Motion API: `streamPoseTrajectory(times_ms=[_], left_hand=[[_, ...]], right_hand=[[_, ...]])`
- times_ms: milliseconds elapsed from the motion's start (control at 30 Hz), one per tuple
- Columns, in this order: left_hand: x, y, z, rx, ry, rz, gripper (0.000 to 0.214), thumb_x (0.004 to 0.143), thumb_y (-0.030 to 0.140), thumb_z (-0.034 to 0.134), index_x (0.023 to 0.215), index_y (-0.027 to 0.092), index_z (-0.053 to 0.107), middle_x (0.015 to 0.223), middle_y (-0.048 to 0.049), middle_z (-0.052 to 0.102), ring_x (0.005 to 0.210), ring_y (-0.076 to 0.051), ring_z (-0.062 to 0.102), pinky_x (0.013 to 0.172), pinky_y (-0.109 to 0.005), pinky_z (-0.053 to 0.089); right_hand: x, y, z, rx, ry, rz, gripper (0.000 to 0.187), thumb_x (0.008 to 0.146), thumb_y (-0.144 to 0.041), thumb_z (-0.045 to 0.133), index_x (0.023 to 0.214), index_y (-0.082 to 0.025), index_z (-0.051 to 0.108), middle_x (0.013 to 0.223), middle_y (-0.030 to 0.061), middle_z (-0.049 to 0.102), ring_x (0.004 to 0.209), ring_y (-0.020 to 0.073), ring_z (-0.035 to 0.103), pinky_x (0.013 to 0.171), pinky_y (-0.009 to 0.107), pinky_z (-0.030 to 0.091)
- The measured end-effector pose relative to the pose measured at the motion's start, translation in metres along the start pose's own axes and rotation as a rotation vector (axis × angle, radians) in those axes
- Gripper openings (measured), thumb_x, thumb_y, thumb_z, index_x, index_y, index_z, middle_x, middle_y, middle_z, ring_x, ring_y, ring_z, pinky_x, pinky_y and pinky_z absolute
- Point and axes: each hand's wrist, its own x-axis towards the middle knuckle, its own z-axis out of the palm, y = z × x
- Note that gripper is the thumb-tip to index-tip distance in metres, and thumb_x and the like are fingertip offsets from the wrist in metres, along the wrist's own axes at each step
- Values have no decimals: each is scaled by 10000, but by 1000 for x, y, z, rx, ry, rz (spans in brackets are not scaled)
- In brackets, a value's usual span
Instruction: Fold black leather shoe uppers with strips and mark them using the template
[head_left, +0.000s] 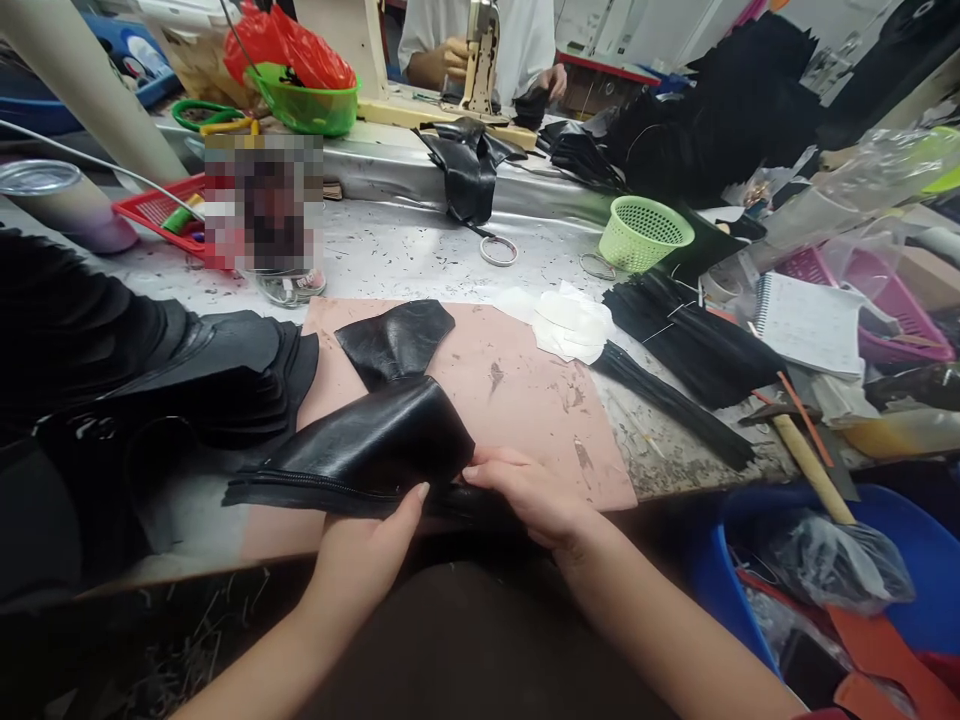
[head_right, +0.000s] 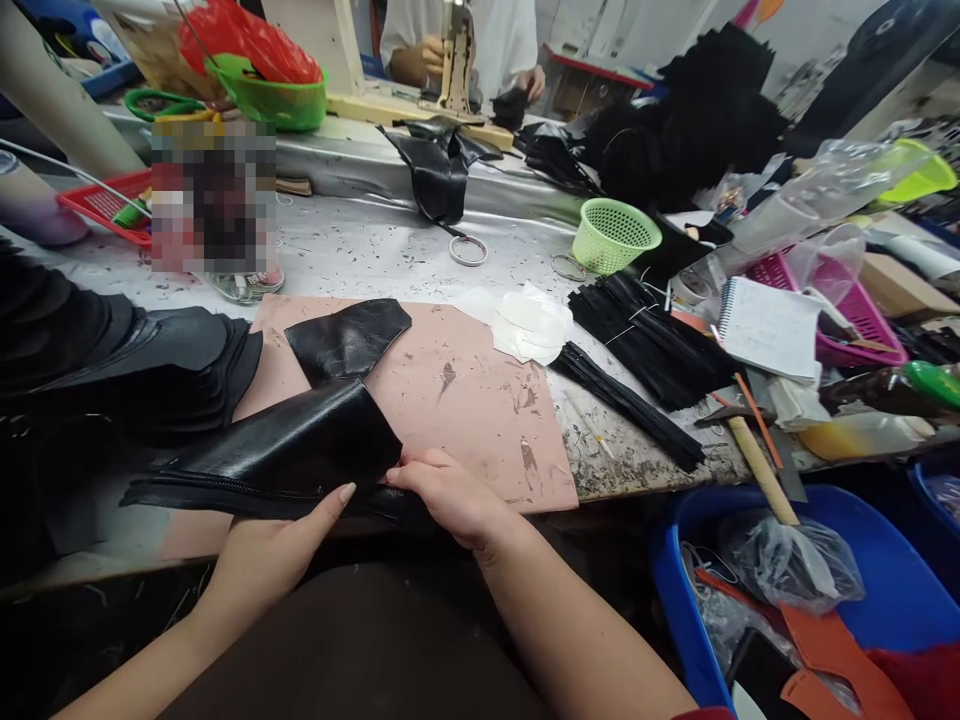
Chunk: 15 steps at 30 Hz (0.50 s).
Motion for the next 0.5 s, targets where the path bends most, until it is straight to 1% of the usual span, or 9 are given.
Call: streamPoseTrajectory(times_ms=[67, 133, 233, 300, 367, 433, 500], left_hand=[[1, -3, 2, 12, 9, 3, 268, 668, 398, 595, 842, 221, 698, 902, -27, 732, 976, -281, 632, 890, -378, 492], [2, -4, 2, 13, -16, 8, 282, 681, 406, 581, 857, 220, 698, 933, -32, 727, 1011, -283, 616, 918, -387, 473], [1, 2, 1, -4, -93, -26, 346, 693, 425, 575, 910, 184, 694, 993, -60, 714, 1026, -290, 608, 935, -396, 459], [0, 8, -1, -5, -112, -76, 377, 693, 437, 580, 921, 161, 695, 998, -70, 713, 1004, -292, 620, 922, -396, 468], [0, 9, -3, 20, -109, -82, 373, 708, 432, 567, 924, 158, 699, 983, -66, 719, 974, -286, 637, 890, -384, 492], [2, 1, -7, 95, -102, -11, 334, 742, 410, 537, 897, 171, 711, 925, -57, 734, 898, -276, 668, 807, -367, 535], [8, -17, -11, 192, -86, 154, 289, 770, 374, 518, 860, 193, 724, 822, -50, 746, 779, -271, 695, 677, -350, 569]], right_hand=[[0, 2, 3, -87, 17, -28, 174, 656, -313, 629, 739, -164, 593, 705, -2, 607, 730, 165, 574, 704, 292, 442], [1, 3, 5, -254, 65, -79, 183, 672, -286, 634, 797, -159, 594, 761, 13, 616, 758, 176, 574, 707, 304, 448], [2, 1, 4, -463, 156, -154, 98, 706, -217, 570, 783, -160, 591, 757, 14, 617, 744, 172, 572, 688, 298, 453], [2, -1, 1, -493, 177, -182, 61, 702, -167, 531, 729, -161, 585, 709, 2, 613, 727, 165, 579, 674, 281, 459], [3, -2, 0, -478, 180, -187, 57, 693, -152, 529, 694, -157, 586, 674, 0, 613, 718, 168, 592, 664, 269, 465], [3, -1, 2, -462, 166, -194, 64, 707, -183, 545, 703, -152, 601, 687, 12, 635, 719, 177, 610, 648, 262, 470], [3, 0, 7, -504, 162, -215, 103, 732, -224, 544, 734, -154, 620, 721, 26, 662, 707, 181, 623, 617, 253, 467]])
